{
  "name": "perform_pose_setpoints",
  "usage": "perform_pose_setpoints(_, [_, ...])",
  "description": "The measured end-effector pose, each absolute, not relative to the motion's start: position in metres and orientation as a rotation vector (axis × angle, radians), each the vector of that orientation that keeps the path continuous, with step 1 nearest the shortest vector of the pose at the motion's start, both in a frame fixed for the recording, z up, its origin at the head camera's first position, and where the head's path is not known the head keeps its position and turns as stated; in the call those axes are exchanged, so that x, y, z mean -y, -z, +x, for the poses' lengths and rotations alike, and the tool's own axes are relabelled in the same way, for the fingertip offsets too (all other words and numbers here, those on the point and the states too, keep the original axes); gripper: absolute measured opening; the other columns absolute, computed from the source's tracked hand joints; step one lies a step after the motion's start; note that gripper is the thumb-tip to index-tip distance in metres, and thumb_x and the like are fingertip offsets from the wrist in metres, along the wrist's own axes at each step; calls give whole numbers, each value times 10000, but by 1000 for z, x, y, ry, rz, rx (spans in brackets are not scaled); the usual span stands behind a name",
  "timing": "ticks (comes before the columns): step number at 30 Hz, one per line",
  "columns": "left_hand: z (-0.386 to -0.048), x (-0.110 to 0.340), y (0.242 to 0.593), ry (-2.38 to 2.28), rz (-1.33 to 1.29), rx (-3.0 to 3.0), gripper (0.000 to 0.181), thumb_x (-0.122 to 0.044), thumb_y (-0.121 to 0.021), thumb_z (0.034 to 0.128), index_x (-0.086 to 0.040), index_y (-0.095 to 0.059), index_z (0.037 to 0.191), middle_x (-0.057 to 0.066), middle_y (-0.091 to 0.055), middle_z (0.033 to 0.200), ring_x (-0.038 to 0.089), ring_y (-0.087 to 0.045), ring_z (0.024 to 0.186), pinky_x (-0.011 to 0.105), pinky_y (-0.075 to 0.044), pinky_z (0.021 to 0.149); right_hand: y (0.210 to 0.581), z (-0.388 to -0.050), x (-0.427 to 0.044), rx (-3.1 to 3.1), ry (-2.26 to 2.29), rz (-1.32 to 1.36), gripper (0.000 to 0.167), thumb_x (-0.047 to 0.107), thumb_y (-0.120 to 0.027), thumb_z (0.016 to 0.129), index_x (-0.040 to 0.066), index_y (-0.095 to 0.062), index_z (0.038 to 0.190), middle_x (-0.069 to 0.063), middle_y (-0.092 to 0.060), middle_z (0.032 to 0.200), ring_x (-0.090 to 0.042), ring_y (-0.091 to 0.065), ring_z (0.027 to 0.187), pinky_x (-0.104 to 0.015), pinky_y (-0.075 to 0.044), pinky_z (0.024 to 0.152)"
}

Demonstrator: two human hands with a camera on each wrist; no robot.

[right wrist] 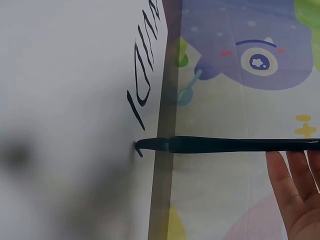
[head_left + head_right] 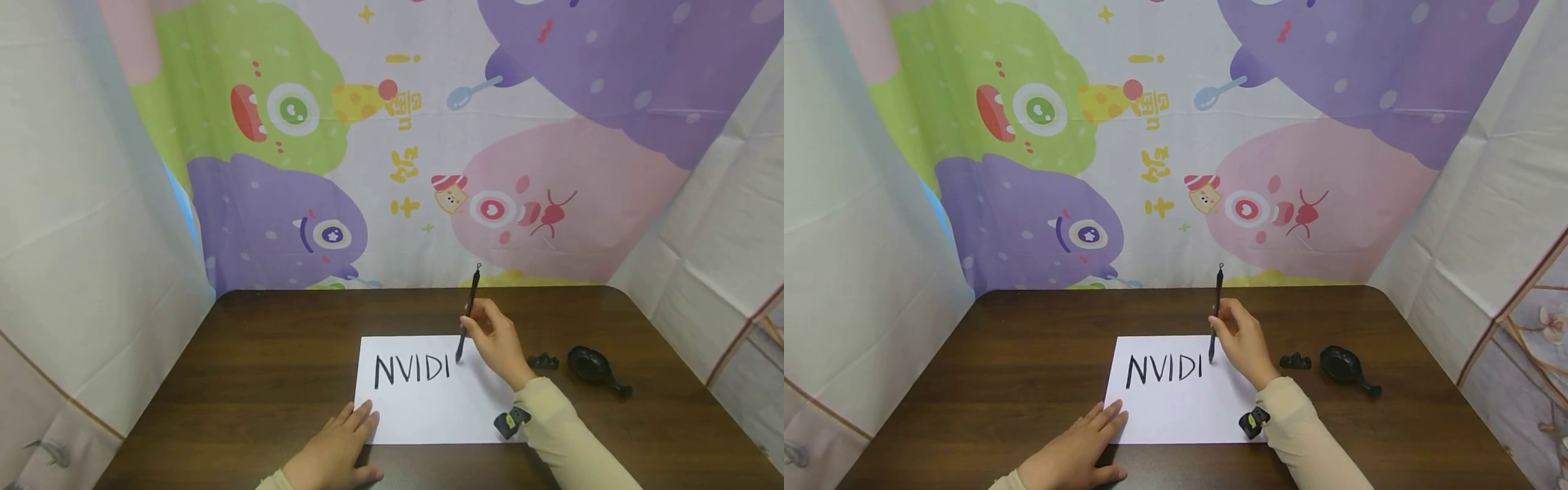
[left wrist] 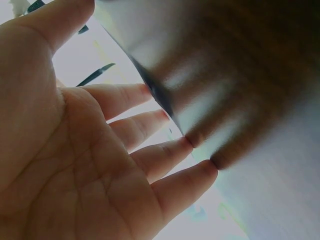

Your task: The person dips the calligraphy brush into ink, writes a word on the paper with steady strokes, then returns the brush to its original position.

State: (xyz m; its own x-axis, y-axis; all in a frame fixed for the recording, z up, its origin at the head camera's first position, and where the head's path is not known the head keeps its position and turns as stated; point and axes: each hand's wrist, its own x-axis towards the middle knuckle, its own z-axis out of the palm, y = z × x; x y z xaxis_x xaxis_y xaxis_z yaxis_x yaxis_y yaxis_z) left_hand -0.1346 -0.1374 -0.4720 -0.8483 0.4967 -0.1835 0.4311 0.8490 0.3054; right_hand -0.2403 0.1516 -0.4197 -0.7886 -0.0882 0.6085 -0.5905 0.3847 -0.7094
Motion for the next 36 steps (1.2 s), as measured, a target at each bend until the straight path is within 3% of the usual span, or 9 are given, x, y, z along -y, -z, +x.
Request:
perform_pose_setpoints(18, [-135, 137, 473, -367, 701, -2771, 848, -515, -731, 801, -52, -450, 1452, 163, -371, 1561, 475, -350, 1404, 671, -376, 1037, 422, -236, -154, 2186, -1489, 581, 177, -76, -626, 895, -82, -555, 1057, -232, -610, 873, -442, -648, 786, -486, -590, 656])
perform_pose_setpoints(22, [-135, 137, 473, -366, 703, -2772, 848, -517, -731, 801, -52, -450, 1452, 162, -372, 1561, 474, -352, 1403, 670, -376, 1038, 435, -245, -157, 2185, -1507, 580, 182, -75, -627, 895, -71, -557, 1062, -223, -605, 871, -385, -654, 778, -457, -598, 645])
perform_pose_setpoints(31, [-135, 137, 472, -377, 676, -2749, 852, -527, -725, 803, -61, -444, 1459, 155, -363, 1568, 472, -342, 1410, 671, -363, 1048, 448, -253, -162, 2186, -1536, 564, 179, 21, -669, 902, 23, -579, 1057, -148, -612, 860, -118, -648, 761, -400, -606, 629])
perform_pose_setpoints(34, [-135, 137, 472, -374, 684, -2753, 851, -524, -728, 802, -58, -447, 1456, 158, -364, 1566, 475, -346, 1406, 672, -369, 1042, 448, -253, -162, 2175, -1549, 568, 172, 34, -671, 904, 28, -583, 1051, -143, -612, 857, -94, -646, 764, -399, -605, 623])
perform_pose_setpoints(36, [-135, 137, 472, -372, 691, -2759, 848, -520, -731, 801, -55, -450, 1453, 162, -367, 1563, 477, -350, 1403, 673, -374, 1037, 444, -251, -161, 2165, -1542, 569, 173, -4, -661, 900, -9, -579, 1052, -161, -614, 853, -146, -659, 748, -415, -604, 616])
